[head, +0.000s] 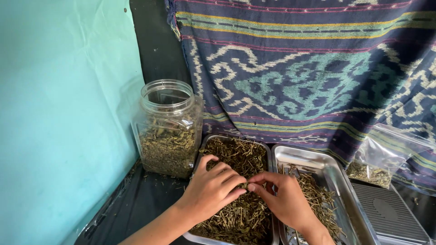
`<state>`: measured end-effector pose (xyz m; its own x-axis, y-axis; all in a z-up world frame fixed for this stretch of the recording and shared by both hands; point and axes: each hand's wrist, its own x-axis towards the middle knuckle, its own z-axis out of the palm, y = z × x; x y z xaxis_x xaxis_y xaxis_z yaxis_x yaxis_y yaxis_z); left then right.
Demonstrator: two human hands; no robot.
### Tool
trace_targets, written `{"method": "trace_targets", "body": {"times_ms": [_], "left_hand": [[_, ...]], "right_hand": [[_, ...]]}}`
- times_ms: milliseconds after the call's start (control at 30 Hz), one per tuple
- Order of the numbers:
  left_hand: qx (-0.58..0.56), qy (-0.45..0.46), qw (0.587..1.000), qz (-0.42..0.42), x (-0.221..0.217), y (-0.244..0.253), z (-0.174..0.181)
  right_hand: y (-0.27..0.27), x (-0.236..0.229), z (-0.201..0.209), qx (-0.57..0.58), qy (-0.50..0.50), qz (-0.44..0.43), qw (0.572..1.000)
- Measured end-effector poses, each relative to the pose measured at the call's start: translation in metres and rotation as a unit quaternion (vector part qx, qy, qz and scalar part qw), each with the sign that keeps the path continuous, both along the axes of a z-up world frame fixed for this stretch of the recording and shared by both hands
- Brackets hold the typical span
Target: Manually sorting dried tea leaves by picking out stems and placing them aside.
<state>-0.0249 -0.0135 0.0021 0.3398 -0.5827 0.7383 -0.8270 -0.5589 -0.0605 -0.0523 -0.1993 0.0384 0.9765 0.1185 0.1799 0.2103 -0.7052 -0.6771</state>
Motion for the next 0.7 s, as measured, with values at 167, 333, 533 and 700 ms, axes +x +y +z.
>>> {"method": "trace_targets", "body": {"times_ms": [167, 333, 533, 700], "left_hand": [[-0.002, -0.001, 1.000, 0.006, 0.001, 0.001, 0.002], [-0.005, 0.039, 0.999, 0.006, 0.002, 0.004, 0.006], [-0.011, 0.042, 0.999, 0.013, 0.003, 0.004, 0.005], [-0.028, 0.018, 0.999, 0.017, 0.005, 0.004, 0.004]], "right_hand": [[-0.002, 0.002, -0.003, -0.025, -0.019, -0.012, 0.999], [-0.007, 0.004, -0.004, -0.044, -0.058, -0.001, 0.997], [-0.009, 0.003, -0.001, -0.022, -0.066, -0.001, 0.998], [-0.017, 0.005, -0.001, -0.075, -0.067, -0.075, 0.992]]}}
